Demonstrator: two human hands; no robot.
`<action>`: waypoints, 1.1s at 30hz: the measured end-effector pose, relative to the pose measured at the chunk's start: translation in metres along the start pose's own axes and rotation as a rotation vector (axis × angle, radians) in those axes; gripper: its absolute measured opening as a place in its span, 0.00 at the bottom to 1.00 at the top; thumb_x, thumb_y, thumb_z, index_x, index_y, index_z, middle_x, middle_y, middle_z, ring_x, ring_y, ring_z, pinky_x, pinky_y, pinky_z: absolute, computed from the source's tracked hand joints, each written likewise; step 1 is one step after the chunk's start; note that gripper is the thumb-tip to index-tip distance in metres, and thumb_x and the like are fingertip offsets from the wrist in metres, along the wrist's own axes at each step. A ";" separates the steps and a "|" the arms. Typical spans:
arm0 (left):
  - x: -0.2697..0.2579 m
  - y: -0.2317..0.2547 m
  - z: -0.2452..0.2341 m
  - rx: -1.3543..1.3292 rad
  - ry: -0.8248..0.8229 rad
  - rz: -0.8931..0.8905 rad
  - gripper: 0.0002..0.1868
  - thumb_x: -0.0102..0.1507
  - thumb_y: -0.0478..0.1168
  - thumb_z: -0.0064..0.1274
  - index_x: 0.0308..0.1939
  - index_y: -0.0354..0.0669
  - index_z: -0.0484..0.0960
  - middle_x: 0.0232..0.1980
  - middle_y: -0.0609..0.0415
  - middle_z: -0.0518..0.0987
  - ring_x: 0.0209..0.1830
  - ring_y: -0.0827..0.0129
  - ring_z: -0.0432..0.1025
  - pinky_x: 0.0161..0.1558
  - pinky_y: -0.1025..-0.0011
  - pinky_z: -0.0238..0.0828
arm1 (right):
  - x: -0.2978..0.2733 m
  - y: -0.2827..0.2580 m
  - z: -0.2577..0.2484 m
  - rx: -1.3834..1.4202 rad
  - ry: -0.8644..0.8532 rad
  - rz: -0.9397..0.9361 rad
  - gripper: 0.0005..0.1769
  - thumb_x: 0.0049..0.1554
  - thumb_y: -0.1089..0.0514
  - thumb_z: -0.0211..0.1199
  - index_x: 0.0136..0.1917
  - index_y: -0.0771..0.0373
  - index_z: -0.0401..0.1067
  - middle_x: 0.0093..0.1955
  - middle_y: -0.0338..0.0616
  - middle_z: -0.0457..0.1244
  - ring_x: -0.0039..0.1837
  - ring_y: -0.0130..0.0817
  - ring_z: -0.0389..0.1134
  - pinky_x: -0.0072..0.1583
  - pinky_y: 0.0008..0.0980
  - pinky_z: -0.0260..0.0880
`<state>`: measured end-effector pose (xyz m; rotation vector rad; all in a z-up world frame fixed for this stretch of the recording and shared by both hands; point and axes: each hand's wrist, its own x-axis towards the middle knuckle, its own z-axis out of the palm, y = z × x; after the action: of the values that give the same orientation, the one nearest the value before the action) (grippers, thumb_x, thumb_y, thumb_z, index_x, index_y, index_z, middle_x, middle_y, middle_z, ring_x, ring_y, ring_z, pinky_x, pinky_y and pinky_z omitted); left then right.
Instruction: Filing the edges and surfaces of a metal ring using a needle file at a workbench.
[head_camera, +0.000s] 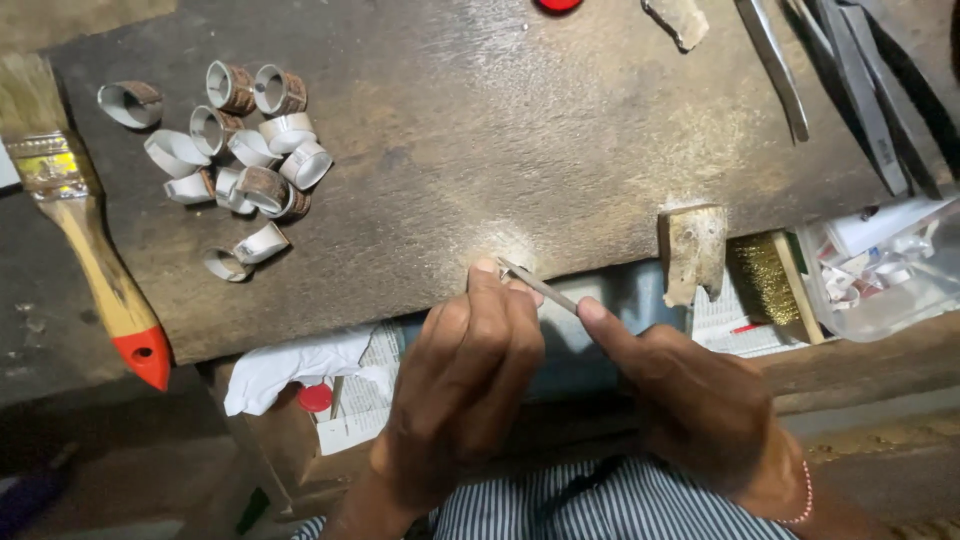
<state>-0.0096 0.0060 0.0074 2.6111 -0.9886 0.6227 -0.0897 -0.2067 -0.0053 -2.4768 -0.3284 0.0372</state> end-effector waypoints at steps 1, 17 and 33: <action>0.002 0.000 0.001 -0.004 -0.002 0.001 0.01 0.71 0.32 0.57 0.45 0.37 0.81 0.50 0.42 0.81 0.40 0.69 0.74 0.46 0.73 0.77 | 0.007 0.001 0.004 0.000 -0.001 0.004 0.25 0.63 0.65 0.56 0.72 0.53 0.68 0.39 0.34 0.62 0.33 0.23 0.62 0.40 0.30 0.66; 0.003 0.001 0.001 -0.105 -0.044 0.020 0.05 0.72 0.28 0.48 0.48 0.29 0.79 0.51 0.33 0.77 0.40 0.62 0.71 0.44 0.69 0.76 | 0.023 0.009 0.005 0.129 -0.044 -0.100 0.24 0.67 0.62 0.48 0.76 0.60 0.63 0.35 0.34 0.53 0.33 0.25 0.56 0.38 0.26 0.62; -0.013 0.001 0.007 -0.483 0.142 -0.243 0.05 0.70 0.28 0.51 0.49 0.36 0.75 0.51 0.39 0.83 0.51 0.50 0.85 0.52 0.65 0.85 | 0.027 0.010 0.022 0.031 0.159 -0.164 0.25 0.71 0.52 0.43 0.72 0.71 0.65 0.46 0.48 0.69 0.37 0.31 0.66 0.41 0.34 0.66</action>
<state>-0.0165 0.0099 -0.0051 2.1786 -0.6632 0.4359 -0.0635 -0.1952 -0.0275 -2.3960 -0.4567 -0.2200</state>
